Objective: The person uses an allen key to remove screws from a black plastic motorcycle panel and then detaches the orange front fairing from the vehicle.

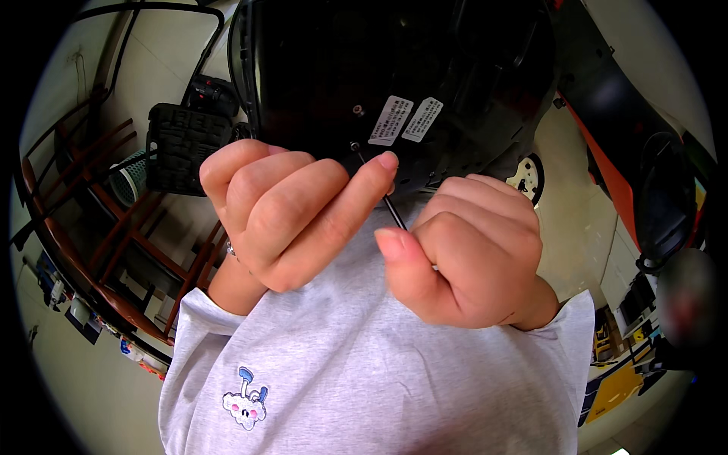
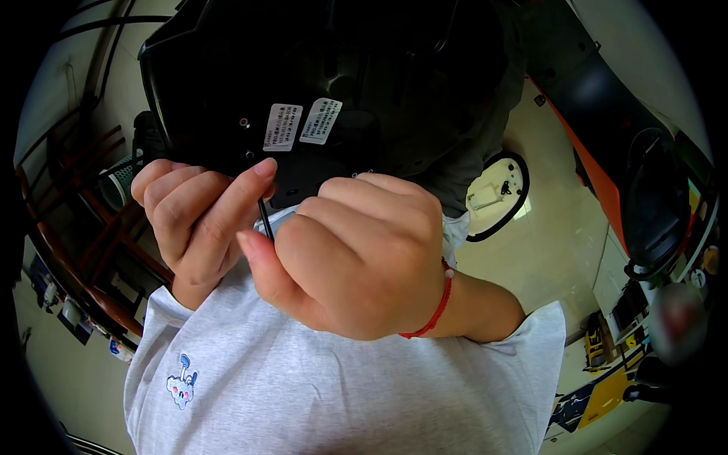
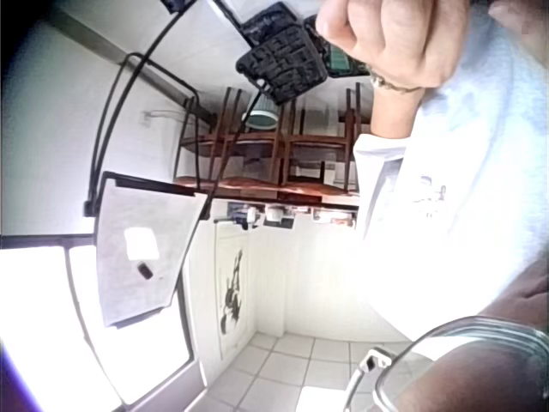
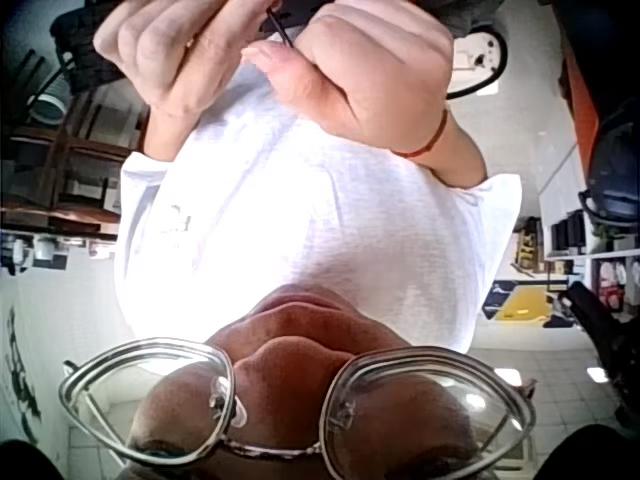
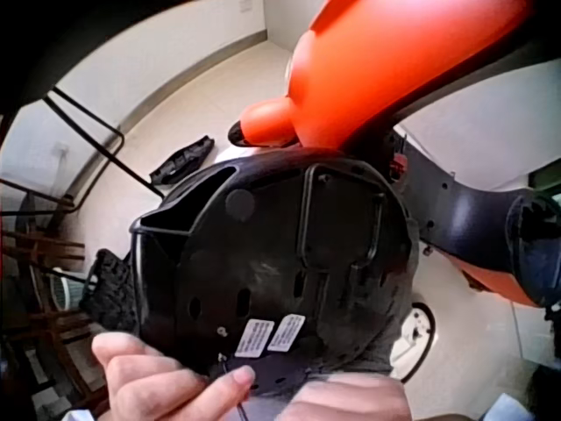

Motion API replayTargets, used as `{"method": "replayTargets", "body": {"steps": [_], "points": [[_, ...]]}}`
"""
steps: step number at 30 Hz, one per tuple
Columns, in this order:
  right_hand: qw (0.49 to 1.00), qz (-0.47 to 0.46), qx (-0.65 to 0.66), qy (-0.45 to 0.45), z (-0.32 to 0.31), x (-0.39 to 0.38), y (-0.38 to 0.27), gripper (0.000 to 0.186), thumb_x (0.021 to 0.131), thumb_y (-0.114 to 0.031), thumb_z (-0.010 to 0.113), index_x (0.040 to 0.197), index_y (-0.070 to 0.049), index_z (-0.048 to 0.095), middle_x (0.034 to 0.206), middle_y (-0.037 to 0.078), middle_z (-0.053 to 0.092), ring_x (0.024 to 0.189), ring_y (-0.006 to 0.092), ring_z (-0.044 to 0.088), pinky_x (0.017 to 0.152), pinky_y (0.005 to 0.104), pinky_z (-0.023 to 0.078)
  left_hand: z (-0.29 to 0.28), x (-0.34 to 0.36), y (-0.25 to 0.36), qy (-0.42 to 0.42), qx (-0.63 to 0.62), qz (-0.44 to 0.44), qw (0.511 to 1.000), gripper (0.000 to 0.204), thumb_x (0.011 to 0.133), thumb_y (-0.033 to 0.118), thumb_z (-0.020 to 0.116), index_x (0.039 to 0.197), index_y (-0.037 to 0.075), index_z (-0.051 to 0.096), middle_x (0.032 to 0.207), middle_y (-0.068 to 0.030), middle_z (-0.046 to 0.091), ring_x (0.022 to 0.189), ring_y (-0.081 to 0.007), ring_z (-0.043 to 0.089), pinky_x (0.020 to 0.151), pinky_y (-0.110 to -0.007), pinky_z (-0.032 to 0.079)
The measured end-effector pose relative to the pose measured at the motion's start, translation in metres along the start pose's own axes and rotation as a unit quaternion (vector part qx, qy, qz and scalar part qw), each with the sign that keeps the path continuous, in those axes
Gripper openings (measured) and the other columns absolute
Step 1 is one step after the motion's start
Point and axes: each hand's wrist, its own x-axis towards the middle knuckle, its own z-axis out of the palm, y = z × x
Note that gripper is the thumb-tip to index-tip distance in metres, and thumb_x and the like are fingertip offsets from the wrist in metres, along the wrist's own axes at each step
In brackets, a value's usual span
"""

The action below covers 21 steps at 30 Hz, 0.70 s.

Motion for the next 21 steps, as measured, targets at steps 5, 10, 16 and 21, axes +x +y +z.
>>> {"method": "replayTargets", "body": {"steps": [5,10,16,21], "points": [[0.999,-0.027,0.009,0.044,-0.005,0.006,0.003,0.036,0.069,-0.029,0.08,0.087,-0.005,0.06,0.077,0.006,0.064,0.059,0.017,0.055,0.049,0.0242,0.041,0.0,-0.002,-0.002,-0.004,0.011,0.005,1.0,0.029,0.06,0.022,0.071,0.088,0.013,0.074,0.076,0.0033,0.046,0.068,-0.011,0.044,0.066,-0.026,0.036],[0.992,-0.115,-0.039,0.036,-0.007,0.007,0.007,0.034,0.072,-0.028,0.077,0.092,-0.006,0.06,0.086,0.005,0.065,0.068,0.0162,0.057,0.051,0.0242,0.042,-0.001,-0.002,-0.003,-0.009,0.01,0.006,1.0,0.031,0.059,0.021,0.068,0.089,0.013,0.074,0.076,0.0032,0.047,0.068,-0.011,0.044,0.066,-0.026,0.036],[0.987,-0.135,-0.065,0.049,-0.005,0.007,0.011,0.033,0.072,-0.029,0.076,0.091,-0.007,0.06,0.083,0.004,0.064,0.065,0.0154,0.056,0.049,0.0242,0.041,0.0,-0.002,-0.002,-0.003,0.001,0.0,1.0,0.031,0.06,0.022,0.067,0.089,0.013,0.074,0.076,0.0038,0.047,0.068,-0.0108,0.044,0.067,-0.026,0.036],[0.992,-0.099,-0.066,0.039,-0.007,0.005,0.011,0.022,0.079,-0.016,0.071,0.091,-0.004,0.059,0.078,0.004,0.063,0.054,0.0134,0.054,0.046,0.0231,0.04,-0.001,-0.001,0.003,-0.011,0.002,-0.008,1.0,0.029,0.061,0.022,0.072,0.089,0.013,0.073,0.076,0.0028,0.047,0.068,-0.0118,0.044,0.065,-0.027,0.036]]}}
